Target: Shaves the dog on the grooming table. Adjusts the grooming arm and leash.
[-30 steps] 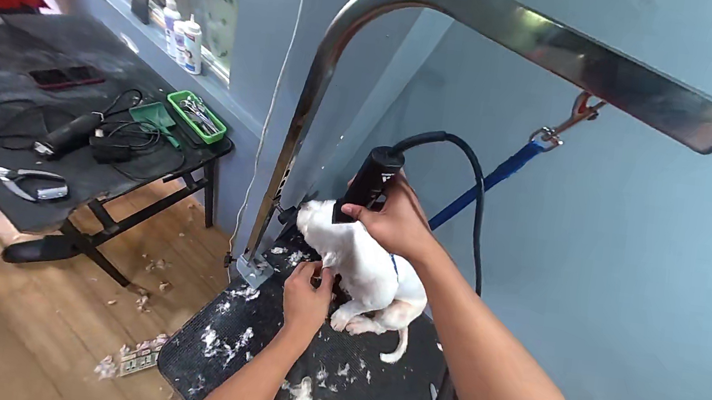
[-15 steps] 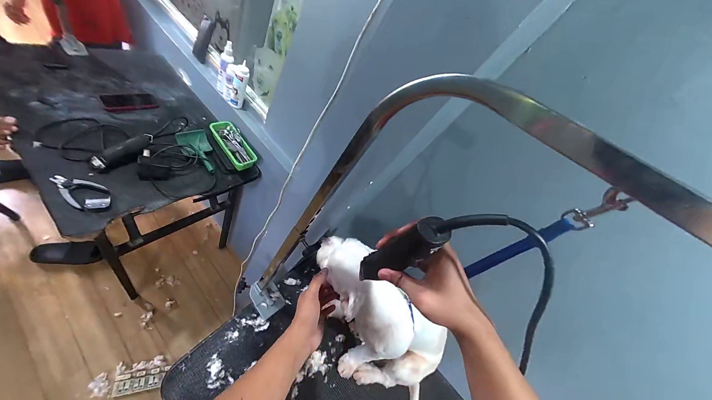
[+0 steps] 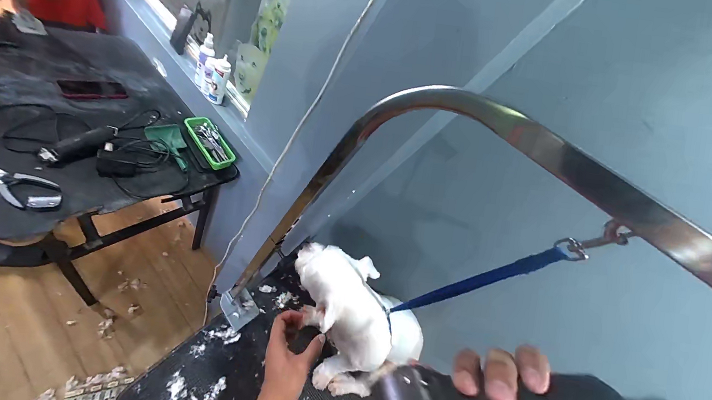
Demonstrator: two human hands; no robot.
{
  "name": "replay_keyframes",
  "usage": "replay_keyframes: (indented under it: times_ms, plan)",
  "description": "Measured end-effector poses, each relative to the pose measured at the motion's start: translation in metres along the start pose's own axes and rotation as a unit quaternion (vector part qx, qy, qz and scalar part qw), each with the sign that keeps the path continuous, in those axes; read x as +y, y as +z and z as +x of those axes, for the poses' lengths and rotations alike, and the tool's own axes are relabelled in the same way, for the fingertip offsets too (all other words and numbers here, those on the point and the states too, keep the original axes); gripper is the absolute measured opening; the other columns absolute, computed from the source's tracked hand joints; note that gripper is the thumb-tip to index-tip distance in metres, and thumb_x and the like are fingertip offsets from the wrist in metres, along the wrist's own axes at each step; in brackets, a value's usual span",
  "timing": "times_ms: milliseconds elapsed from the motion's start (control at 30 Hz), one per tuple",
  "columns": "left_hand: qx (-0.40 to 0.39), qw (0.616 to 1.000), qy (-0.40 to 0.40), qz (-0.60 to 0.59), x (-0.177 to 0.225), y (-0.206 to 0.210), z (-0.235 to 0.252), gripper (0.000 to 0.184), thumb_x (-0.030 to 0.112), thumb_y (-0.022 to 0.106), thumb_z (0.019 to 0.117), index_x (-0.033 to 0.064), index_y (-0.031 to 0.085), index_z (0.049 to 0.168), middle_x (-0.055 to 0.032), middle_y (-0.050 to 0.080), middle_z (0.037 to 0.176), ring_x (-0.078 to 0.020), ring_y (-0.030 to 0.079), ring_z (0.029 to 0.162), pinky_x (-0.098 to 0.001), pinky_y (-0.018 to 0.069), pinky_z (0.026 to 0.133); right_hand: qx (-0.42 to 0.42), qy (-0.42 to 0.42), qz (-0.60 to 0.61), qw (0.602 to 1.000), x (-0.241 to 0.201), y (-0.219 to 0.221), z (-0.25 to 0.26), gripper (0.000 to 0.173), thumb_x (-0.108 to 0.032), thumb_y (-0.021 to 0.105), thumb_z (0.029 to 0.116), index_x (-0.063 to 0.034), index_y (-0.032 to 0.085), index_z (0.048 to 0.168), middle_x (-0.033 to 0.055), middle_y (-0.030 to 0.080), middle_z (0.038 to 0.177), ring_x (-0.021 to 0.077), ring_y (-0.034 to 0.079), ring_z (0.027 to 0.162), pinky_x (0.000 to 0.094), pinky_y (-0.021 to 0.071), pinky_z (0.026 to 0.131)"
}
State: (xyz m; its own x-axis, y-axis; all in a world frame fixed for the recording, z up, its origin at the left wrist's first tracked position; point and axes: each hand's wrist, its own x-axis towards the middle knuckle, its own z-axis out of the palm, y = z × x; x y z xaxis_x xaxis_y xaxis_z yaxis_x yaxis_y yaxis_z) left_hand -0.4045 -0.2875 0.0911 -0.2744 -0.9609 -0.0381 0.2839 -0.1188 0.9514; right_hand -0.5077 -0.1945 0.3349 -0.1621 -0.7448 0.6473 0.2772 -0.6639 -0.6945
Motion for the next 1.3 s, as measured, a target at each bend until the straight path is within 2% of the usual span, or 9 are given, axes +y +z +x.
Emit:
replay_keyframes:
  times_ms: [167, 233, 367, 467, 600, 800, 933, 1033, 1300]
  plan:
    - [0.015, 0.980, 0.121, 0.158, 0.019, 0.022, 0.001, 0.074, 0.040, 0.090, 0.0688, -0.0010, 0.059, 0.122, -0.0152, 0.064, 0.116, -0.0223, 0.063, 0.107, -0.0381, 0.0550, 0.091, 0.108, -0.028, 0.270, 0.956, 0.003, -0.015, -0.023, 0.040, -0.008, 0.077, 0.0818, -0.0007, 0.065, 0.119, 0.0108, 0.069, 0.117, 0.0236, 0.066, 0.116, 0.0367, 0.0555, 0.100]
    - [0.021, 0.975, 0.126, 0.180, 0.024, 0.030, 0.003, 0.072, 0.040, 0.089, 0.0694, -0.0017, 0.059, 0.119, -0.0166, 0.064, 0.114, -0.0253, 0.063, 0.105, -0.0412, 0.0552, 0.090, 0.119, -0.030, 0.266, 0.956, 0.000, -0.017, -0.028, 0.041, -0.009, 0.077, 0.0816, -0.0006, 0.063, 0.120, 0.0113, 0.068, 0.117, 0.0240, 0.066, 0.116, 0.0376, 0.0555, 0.099]
    - [0.022, 0.977, 0.090, 0.190, 0.022, 0.038, 0.008, 0.065, 0.037, 0.088, 0.0728, -0.0022, 0.060, 0.116, -0.0157, 0.066, 0.109, -0.0261, 0.065, 0.103, -0.0427, 0.0567, 0.089, 0.124, 0.001, -0.032, 0.992, -0.011, -0.019, -0.030, 0.052, -0.012, 0.081, 0.0824, -0.0113, 0.062, 0.130, 0.0088, 0.069, 0.119, 0.0242, 0.067, 0.113, 0.0419, 0.0562, 0.100]
    - [0.016, 0.980, 0.036, 0.197, 0.024, 0.037, 0.015, 0.054, 0.033, 0.084, 0.0795, -0.0024, 0.062, 0.114, -0.0151, 0.067, 0.106, -0.0263, 0.066, 0.100, -0.0446, 0.0567, 0.090, 0.107, 0.040, -0.278, 0.954, -0.002, -0.010, -0.010, 0.062, -0.007, 0.088, 0.0759, -0.0136, 0.058, 0.130, 0.0178, 0.072, 0.113, 0.0359, 0.072, 0.105, 0.0524, 0.0613, 0.093]
    - [-0.003, 0.978, 0.007, 0.208, 0.031, 0.035, 0.021, 0.036, 0.022, 0.077, 0.0842, 0.0000, 0.066, 0.111, -0.0134, 0.069, 0.104, -0.0247, 0.068, 0.096, -0.0437, 0.0578, 0.088, 0.070, 0.089, -0.468, 0.877, 0.022, -0.008, 0.014, 0.059, -0.004, 0.087, 0.0753, -0.0132, 0.060, 0.127, 0.0129, 0.073, 0.114, 0.0313, 0.073, 0.100, 0.0446, 0.0661, 0.081]
    - [0.000, 0.975, 0.045, 0.219, 0.020, 0.028, 0.020, 0.031, 0.027, 0.070, 0.0904, 0.0044, 0.072, 0.111, -0.0092, 0.072, 0.104, -0.0197, 0.070, 0.096, -0.0408, 0.0593, 0.088, 0.058, 0.145, -0.574, 0.804, 0.066, -0.029, 0.051, 0.053, -0.004, 0.085, 0.0780, -0.0091, 0.060, 0.125, 0.0029, 0.074, 0.115, 0.0176, 0.073, 0.102, 0.0410, 0.0658, 0.088]
    - [0.000, 0.977, -0.002, 0.214, 0.035, 0.025, 0.026, 0.041, 0.032, 0.081, 0.0810, 0.0071, 0.071, 0.113, -0.0071, 0.070, 0.104, -0.0207, 0.068, 0.098, -0.0447, 0.0579, 0.089, 0.112, 0.195, -0.593, 0.773, 0.080, -0.038, 0.063, 0.049, -0.004, 0.086, 0.0783, -0.0123, 0.066, 0.122, 0.0016, 0.073, 0.115, 0.0141, 0.073, 0.100, 0.0379, 0.0657, 0.086]
    - [-0.015, 0.975, -0.044, 0.218, 0.043, 0.031, 0.031, 0.052, 0.043, 0.086, 0.0782, 0.0068, 0.070, 0.111, -0.0087, 0.068, 0.105, -0.0242, 0.066, 0.098, -0.0477, 0.0562, 0.089, 0.082, 0.205, -0.615, 0.757, 0.084, -0.042, 0.071, 0.051, -0.009, 0.086, 0.0784, -0.0124, 0.063, 0.123, 0.0013, 0.073, 0.113, 0.0121, 0.073, 0.097, 0.0350, 0.0649, 0.084]
    - [-0.028, 0.977, -0.040, 0.207, 0.035, 0.023, 0.035, 0.021, 0.026, 0.073, 0.0911, 0.0074, 0.077, 0.101, -0.0075, 0.072, 0.109, -0.0218, 0.069, 0.094, -0.0485, 0.0579, 0.084, -0.002, 0.277, -0.619, 0.735, 0.093, -0.054, 0.096, 0.064, -0.011, 0.086, 0.0767, -0.0119, 0.054, 0.132, 0.0019, 0.072, 0.113, 0.0113, 0.072, 0.100, 0.0358, 0.0641, 0.086]
